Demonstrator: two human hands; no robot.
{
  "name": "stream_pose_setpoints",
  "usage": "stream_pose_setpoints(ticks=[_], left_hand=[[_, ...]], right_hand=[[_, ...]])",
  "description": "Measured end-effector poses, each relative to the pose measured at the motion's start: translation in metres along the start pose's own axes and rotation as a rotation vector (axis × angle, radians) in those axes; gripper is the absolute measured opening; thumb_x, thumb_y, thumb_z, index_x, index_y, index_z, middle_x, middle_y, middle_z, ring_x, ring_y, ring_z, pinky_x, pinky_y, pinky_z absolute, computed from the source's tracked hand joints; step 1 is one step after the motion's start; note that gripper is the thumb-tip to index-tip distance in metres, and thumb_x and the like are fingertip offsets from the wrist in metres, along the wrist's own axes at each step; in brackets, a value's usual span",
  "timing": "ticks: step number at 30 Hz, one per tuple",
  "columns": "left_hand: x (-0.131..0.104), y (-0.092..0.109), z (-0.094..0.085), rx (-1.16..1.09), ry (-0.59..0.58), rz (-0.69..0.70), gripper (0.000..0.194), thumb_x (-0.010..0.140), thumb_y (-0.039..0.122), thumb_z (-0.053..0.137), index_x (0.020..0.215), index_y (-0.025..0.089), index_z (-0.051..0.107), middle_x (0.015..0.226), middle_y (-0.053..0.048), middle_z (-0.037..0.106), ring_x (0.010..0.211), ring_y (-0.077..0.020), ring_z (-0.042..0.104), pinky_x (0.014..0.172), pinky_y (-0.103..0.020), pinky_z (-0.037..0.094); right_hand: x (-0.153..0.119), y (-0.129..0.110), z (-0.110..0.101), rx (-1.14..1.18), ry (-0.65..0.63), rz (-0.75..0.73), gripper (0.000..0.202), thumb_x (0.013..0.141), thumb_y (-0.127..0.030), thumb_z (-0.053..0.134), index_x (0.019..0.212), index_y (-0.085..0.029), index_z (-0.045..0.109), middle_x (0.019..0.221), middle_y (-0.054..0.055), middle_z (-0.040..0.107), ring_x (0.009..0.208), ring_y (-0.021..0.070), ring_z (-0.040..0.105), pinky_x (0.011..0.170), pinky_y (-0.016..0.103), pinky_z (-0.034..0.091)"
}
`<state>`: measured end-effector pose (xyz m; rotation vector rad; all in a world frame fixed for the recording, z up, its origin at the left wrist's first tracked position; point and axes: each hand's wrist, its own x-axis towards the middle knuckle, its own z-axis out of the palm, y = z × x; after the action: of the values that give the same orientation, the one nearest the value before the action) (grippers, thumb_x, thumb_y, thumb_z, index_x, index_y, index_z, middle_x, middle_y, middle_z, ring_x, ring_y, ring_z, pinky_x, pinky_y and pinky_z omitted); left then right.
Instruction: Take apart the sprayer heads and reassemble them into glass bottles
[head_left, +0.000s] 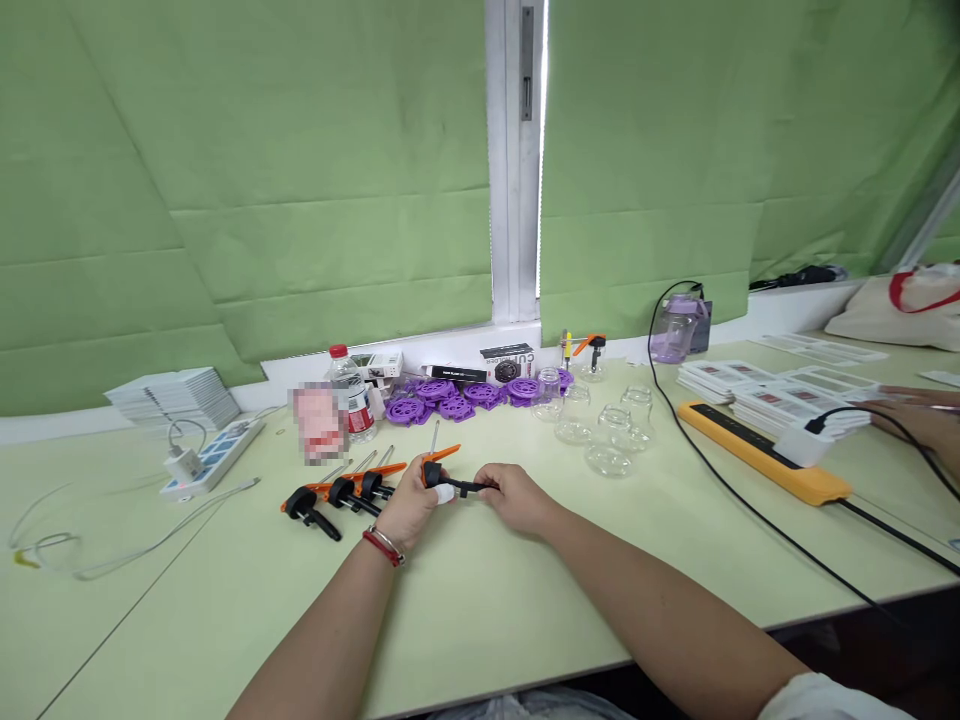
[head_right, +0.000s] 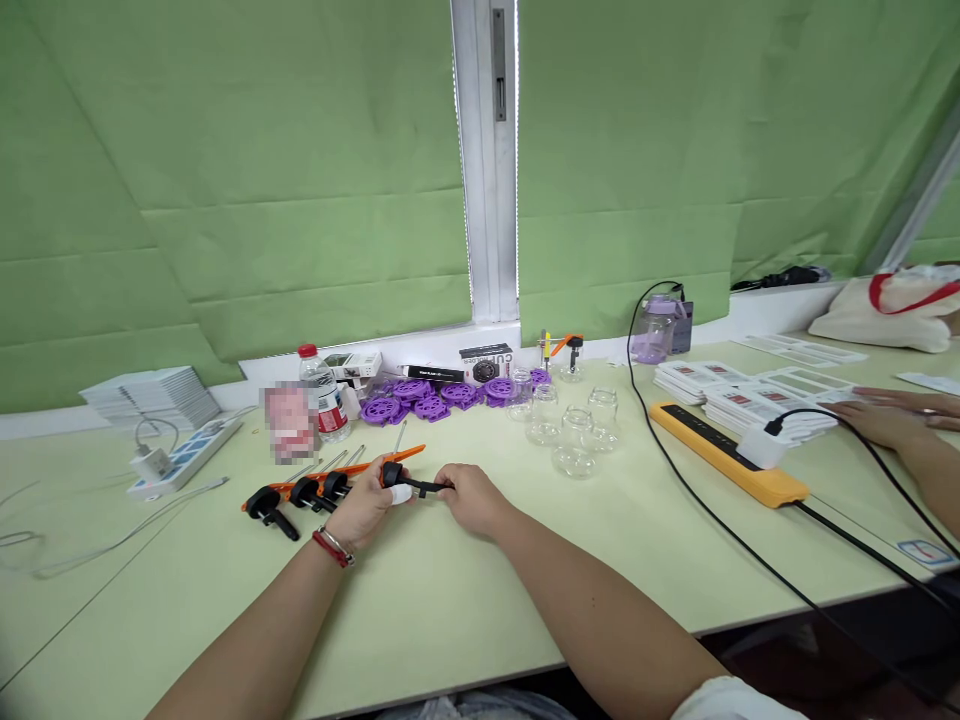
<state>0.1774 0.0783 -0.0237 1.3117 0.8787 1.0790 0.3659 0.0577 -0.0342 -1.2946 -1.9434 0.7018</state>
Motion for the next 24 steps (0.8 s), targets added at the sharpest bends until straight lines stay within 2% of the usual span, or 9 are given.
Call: stream_pose_setpoints(ticks=[6,15,20,24], left_hand=[[-0.003,0.006,0.002,-0.042,-0.029,-0.05,0.041,0.057,0.014,0.072,0.089,0.018,0.046,0.083,0.003,0.051,0.07,-0.0101,0.054,0.07,-0.028,0.044],[-0.007,0.012,0.005,-0.073,-0.009,-0.115,0.05,0.052,0.012,0.074,0.093,0.019,0.046,0.084,0.002,0.054,0.072,-0.0104,0.053,0.066,-0.024,0.041],[-0.008,0.013,0.007,-0.132,0.04,-0.1,0.057,0.054,0.009,0.067,0.104,0.021,0.042,0.097,-0.003,0.055,0.081,-0.0137,0.056,0.069,-0.026,0.042],[-0.007,0.011,0.008,-0.042,0.169,0.06,0.053,0.058,0.009,0.062,0.104,0.023,0.04,0.109,-0.006,0.051,0.097,-0.0168,0.053,0.082,-0.031,0.041]], right_hand=[[-0.003,0.0,0.006,0.098,-0.013,0.068,0.013,0.076,-0.015,0.048,0.08,-0.018,0.06,0.061,-0.003,0.053,0.054,0.0099,0.044,0.052,0.022,0.031],[-0.005,-0.005,0.011,0.284,-0.022,0.186,0.013,0.076,-0.015,0.047,0.082,-0.018,0.058,0.055,-0.004,0.048,0.047,0.0097,0.044,0.048,0.022,0.032],[-0.01,-0.012,0.013,0.284,-0.041,0.027,0.026,0.077,-0.011,0.044,0.095,-0.021,0.06,0.061,-0.004,0.048,0.05,0.0087,0.043,0.052,0.022,0.033],[-0.015,-0.018,0.018,0.327,-0.095,-0.032,0.038,0.08,-0.011,0.042,0.112,-0.025,0.057,0.063,-0.004,0.047,0.051,0.0082,0.041,0.053,0.023,0.034]])
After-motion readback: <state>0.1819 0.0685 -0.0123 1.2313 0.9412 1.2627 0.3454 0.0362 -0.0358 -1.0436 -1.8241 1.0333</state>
